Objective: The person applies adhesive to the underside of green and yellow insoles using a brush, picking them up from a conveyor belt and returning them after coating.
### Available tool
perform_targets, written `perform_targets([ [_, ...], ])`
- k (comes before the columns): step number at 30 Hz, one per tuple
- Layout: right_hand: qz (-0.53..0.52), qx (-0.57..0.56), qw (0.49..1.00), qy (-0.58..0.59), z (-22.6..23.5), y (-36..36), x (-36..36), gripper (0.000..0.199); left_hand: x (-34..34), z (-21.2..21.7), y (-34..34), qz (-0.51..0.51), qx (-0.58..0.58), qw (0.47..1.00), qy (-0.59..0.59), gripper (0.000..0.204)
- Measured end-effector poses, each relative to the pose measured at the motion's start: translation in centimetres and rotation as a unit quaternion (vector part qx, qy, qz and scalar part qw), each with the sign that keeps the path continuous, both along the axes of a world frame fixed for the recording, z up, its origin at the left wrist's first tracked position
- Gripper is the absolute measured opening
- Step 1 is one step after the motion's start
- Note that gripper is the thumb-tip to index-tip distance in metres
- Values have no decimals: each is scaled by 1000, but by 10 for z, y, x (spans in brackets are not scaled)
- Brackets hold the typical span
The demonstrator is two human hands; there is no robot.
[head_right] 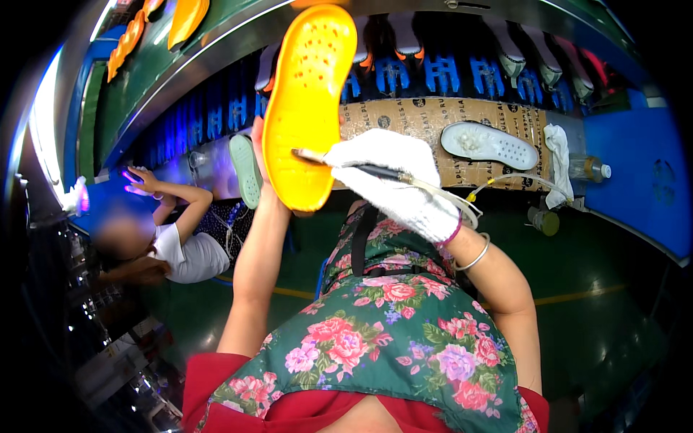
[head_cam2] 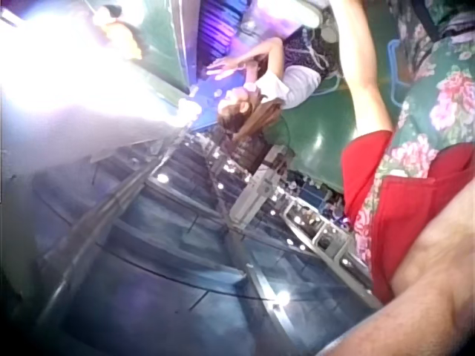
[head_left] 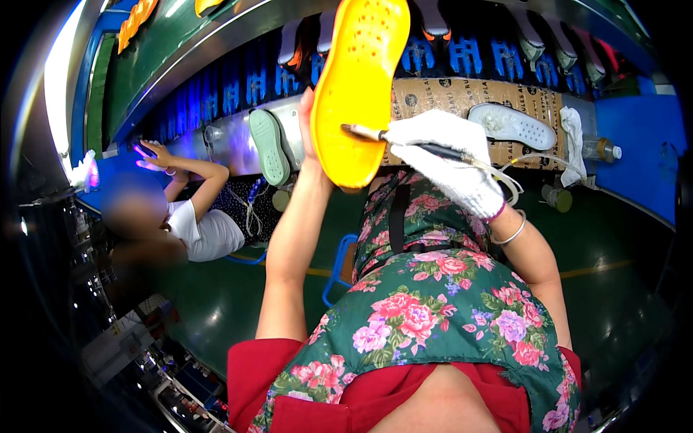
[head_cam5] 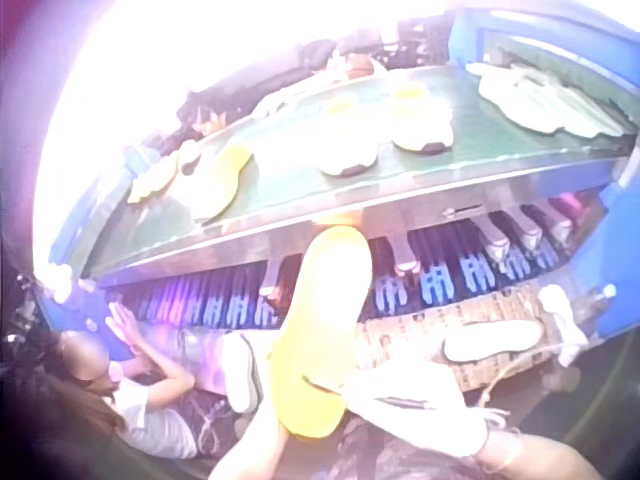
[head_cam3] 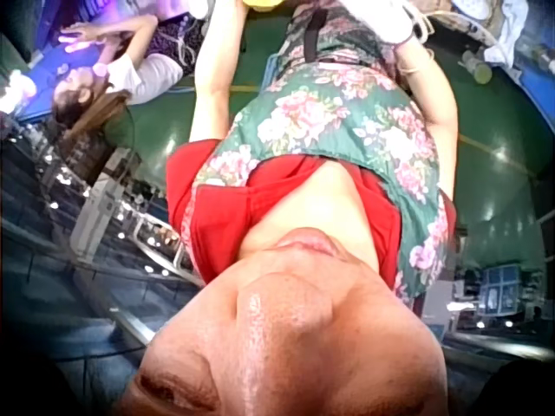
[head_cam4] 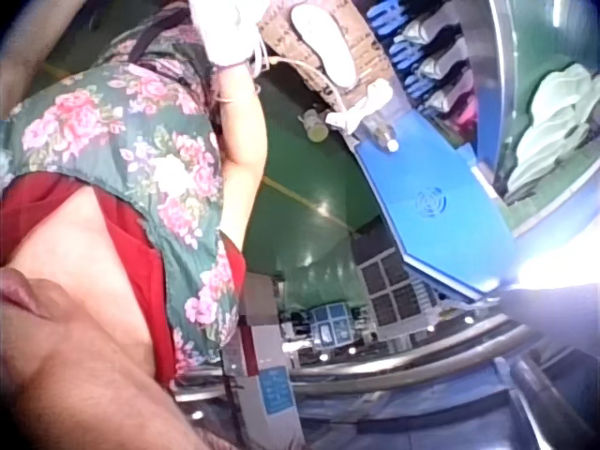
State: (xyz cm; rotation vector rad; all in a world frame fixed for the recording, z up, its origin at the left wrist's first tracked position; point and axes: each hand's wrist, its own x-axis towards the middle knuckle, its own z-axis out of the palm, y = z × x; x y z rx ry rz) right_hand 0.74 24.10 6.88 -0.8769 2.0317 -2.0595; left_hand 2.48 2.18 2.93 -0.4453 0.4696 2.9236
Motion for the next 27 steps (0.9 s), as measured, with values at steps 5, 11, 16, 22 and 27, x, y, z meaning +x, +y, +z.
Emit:
perform_targets([
  [5, -144, 105, 937, 300, 4, 4, -54, 24, 41, -9, 18, -143, 1, 989, 20, 96],
  [11, -21, 44, 980, 195, 7, -8, -15, 23, 48, -6, 9, -38, 84, 995, 38, 94],
  [16, -19, -85, 993, -79, 13, 28, -6, 21, 37, 23, -15, -76, 11, 972, 220, 114],
  [22, -100, -101, 953, -268, 4, 51, 2, 19, -37, 90, -41, -97, -26, 931, 350, 112],
  [27, -73, -65, 960, -261, -14, 27, 9, 17, -141, 96, -47, 12, 127, 949, 287, 106],
])
